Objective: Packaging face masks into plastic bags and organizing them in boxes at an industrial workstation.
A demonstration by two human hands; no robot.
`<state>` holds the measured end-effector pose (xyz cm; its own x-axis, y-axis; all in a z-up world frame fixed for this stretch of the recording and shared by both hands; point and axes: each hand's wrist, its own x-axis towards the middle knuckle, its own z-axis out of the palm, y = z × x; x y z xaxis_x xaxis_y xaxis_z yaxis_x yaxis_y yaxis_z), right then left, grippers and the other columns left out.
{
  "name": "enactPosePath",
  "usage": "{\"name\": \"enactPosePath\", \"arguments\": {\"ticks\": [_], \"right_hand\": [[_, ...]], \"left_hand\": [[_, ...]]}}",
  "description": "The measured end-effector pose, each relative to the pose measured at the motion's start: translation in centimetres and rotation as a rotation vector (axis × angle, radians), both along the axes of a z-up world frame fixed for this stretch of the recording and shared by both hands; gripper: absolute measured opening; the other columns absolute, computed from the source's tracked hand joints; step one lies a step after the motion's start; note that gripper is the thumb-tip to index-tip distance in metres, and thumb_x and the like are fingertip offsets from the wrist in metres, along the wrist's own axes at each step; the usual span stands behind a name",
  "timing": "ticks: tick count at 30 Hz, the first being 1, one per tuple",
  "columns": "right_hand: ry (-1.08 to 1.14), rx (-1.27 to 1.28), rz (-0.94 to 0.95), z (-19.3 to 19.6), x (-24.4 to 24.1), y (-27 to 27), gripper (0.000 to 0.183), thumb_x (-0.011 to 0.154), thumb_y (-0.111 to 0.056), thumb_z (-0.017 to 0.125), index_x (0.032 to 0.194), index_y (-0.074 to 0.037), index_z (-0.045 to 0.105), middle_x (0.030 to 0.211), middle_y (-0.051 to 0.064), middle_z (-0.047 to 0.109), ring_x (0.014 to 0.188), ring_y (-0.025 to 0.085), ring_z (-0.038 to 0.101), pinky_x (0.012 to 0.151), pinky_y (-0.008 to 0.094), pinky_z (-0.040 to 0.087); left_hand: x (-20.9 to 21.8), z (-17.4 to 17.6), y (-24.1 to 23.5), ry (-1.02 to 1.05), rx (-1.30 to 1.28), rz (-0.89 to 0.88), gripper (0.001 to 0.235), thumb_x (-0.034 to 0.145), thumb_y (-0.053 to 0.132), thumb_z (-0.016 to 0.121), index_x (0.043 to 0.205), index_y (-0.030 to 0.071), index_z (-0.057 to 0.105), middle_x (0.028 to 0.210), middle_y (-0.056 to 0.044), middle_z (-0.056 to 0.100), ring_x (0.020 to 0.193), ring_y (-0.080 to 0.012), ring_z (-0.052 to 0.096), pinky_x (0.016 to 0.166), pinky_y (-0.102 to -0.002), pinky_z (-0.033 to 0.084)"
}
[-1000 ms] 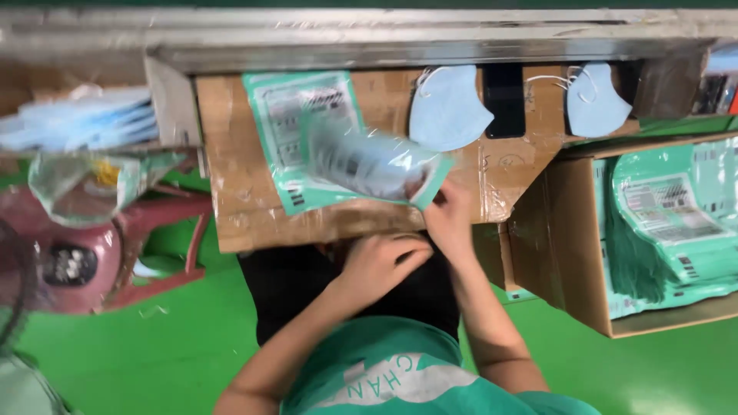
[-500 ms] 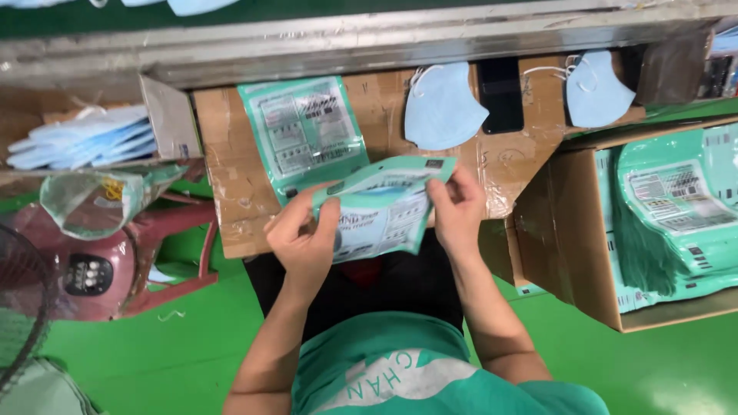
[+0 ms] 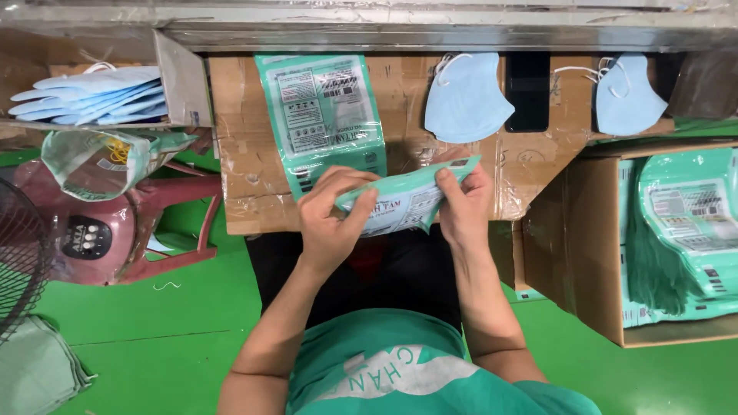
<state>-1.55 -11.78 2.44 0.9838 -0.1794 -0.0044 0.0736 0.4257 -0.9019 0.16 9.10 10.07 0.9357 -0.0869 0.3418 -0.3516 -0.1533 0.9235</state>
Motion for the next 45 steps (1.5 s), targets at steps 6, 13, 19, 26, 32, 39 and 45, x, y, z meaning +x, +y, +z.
{"name": "enactPosePath", "arguments": {"ticks": [6, 13, 19, 26, 32, 39, 45], "right_hand": [[-0.013, -0.026, 0.179, 1.1, 2.2, 0.1, 0.013, 0.091, 0.0, 0.075, 0.099, -0.001, 0.064, 0.1, 0.006, 0.065, 0.092, 0.014, 0.06, 0.082, 0.029, 0.05], [-0.622, -1.022, -0.569, 12.5, 10.1, -5.6, 0.03, 0.098, 0.014, 0.074, 0.12, 0.0, 0.059, 0.117, 0.014, 0.06, 0.11, 0.024, 0.058, 0.101, 0.032, 0.049], [-0.595, -1.419, -0.307, 13.6, 9.0, -4.6, 0.054, 0.091, 0.008, 0.077, 0.139, -0.004, 0.055, 0.143, 0.012, 0.057, 0.135, 0.031, 0.055, 0.118, 0.043, 0.041], [-0.248, -1.004, -0.211, 8.0, 5.5, -4.2, 0.053, 0.094, 0.0, 0.07, 0.144, -0.003, 0.052, 0.147, 0.012, 0.053, 0.136, 0.03, 0.057, 0.113, 0.038, 0.05], [-0.265, -1.163, -0.098, 2.8, 0.5, -6.0, 0.075, 0.081, -0.008, 0.085, 0.146, 0.0, 0.047, 0.148, 0.018, 0.048, 0.135, 0.029, 0.051, 0.114, 0.044, 0.043], [-0.326, -1.134, 0.076, 0.5, -1.0, -4.4, 0.108, 0.07, -0.009, 0.09, 0.156, -0.001, 0.025, 0.147, 0.023, 0.045, 0.14, 0.036, 0.045, 0.115, 0.048, 0.04], [-0.02, -0.705, 0.183, -3.9, -2.4, -4.7, 0.101, 0.091, -0.003, 0.082, 0.17, -0.007, 0.018, 0.144, 0.018, 0.061, 0.133, 0.028, 0.063, 0.115, 0.041, 0.054]], "left_hand": [[1.5, -0.8, -0.4, -0.067, 0.051, -0.011, 0.009, 0.087, 0.002, 0.076, 0.095, 0.002, 0.072, 0.1, -0.01, 0.077, 0.095, -0.0245, 0.07, 0.089, -0.036, 0.055], [18.2, -0.3, 3.1, -0.518, 0.93, 0.458, 0.093, 0.082, 0.036, 0.086, 0.157, 0.008, 0.038, 0.154, -0.029, 0.047, 0.14, -0.0498, 0.039, 0.117, -0.06, 0.026], [36.6, -8.1, 8.3, -0.534, 1.001, 0.544, 0.056, 0.074, 0.021, 0.082, 0.12, 0.001, 0.058, 0.112, -0.021, 0.063, 0.107, -0.0419, 0.057, 0.089, -0.053, 0.046], [21.5, -1.0, 0.7, -0.682, 0.687, 0.085, 0.038, 0.09, 0.001, 0.058, 0.127, 0.001, 0.065, 0.114, -0.019, 0.068, 0.105, -0.0383, 0.063, 0.092, -0.049, 0.05], [3.6, -1.5, -3.9, -0.534, 0.555, -0.308, 0.037, 0.092, 0.007, 0.069, 0.129, 0.003, 0.065, 0.122, -0.01, 0.069, 0.11, -0.0307, 0.065, 0.097, -0.042, 0.056], [0.6, -11.0, -4.1, -0.163, 0.27, -0.289, 0.054, 0.092, 0.015, 0.078, 0.139, 0.005, 0.054, 0.134, -0.013, 0.061, 0.126, -0.0342, 0.059, 0.109, -0.045, 0.049], [1.2, -12.1, -3.7, -0.068, 0.218, -0.263, 0.109, 0.077, 0.023, 0.089, 0.159, 0.002, 0.021, 0.158, -0.021, 0.038, 0.147, -0.0413, 0.036, 0.124, -0.051, 0.028]]}}
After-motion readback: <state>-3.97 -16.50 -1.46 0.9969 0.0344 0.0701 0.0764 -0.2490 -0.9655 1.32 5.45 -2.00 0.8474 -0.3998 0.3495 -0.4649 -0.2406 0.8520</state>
